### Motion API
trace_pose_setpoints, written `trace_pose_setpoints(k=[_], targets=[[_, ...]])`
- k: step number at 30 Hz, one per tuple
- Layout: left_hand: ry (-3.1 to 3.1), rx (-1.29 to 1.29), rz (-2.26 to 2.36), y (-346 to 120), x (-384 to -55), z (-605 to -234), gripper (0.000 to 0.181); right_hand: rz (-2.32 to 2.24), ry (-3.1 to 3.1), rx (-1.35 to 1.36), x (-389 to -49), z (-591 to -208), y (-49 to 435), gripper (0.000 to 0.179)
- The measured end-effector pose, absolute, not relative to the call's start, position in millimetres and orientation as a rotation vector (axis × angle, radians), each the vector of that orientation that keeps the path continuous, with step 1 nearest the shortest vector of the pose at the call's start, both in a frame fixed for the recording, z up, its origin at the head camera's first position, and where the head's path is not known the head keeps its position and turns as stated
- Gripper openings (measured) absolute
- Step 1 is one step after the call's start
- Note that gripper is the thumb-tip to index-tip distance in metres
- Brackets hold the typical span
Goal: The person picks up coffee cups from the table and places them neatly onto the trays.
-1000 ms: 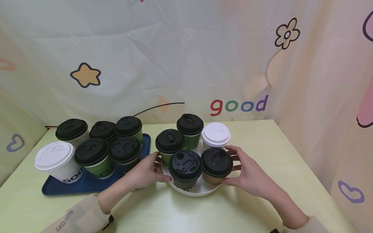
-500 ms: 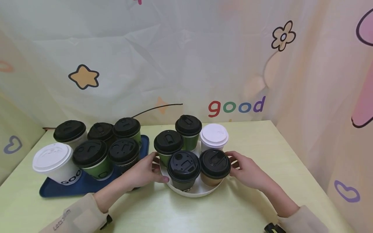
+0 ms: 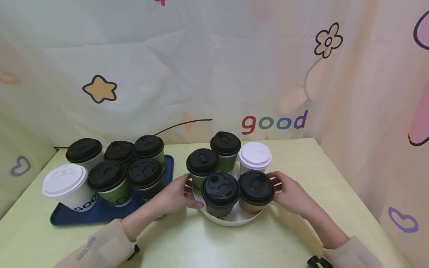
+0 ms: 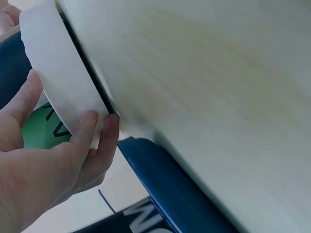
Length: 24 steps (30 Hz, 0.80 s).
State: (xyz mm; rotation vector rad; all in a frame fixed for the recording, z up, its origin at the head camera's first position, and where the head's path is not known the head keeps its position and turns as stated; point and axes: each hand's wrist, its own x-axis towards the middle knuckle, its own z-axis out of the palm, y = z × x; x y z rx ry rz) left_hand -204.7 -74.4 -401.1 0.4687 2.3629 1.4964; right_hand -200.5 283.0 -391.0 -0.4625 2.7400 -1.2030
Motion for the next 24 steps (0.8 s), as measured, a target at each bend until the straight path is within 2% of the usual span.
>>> trace_pose_setpoints(k=[11,24], targets=[[2.410,0.454,1.423,-49,-212,-402,0.079,-1.272,2.678,-0.466,-200,-390,302,0.051],[2.446,0.467,1.414,-18,-218,-403,0.079,-1.231,2.669,-0.436,-205,-391,334,0.050]])
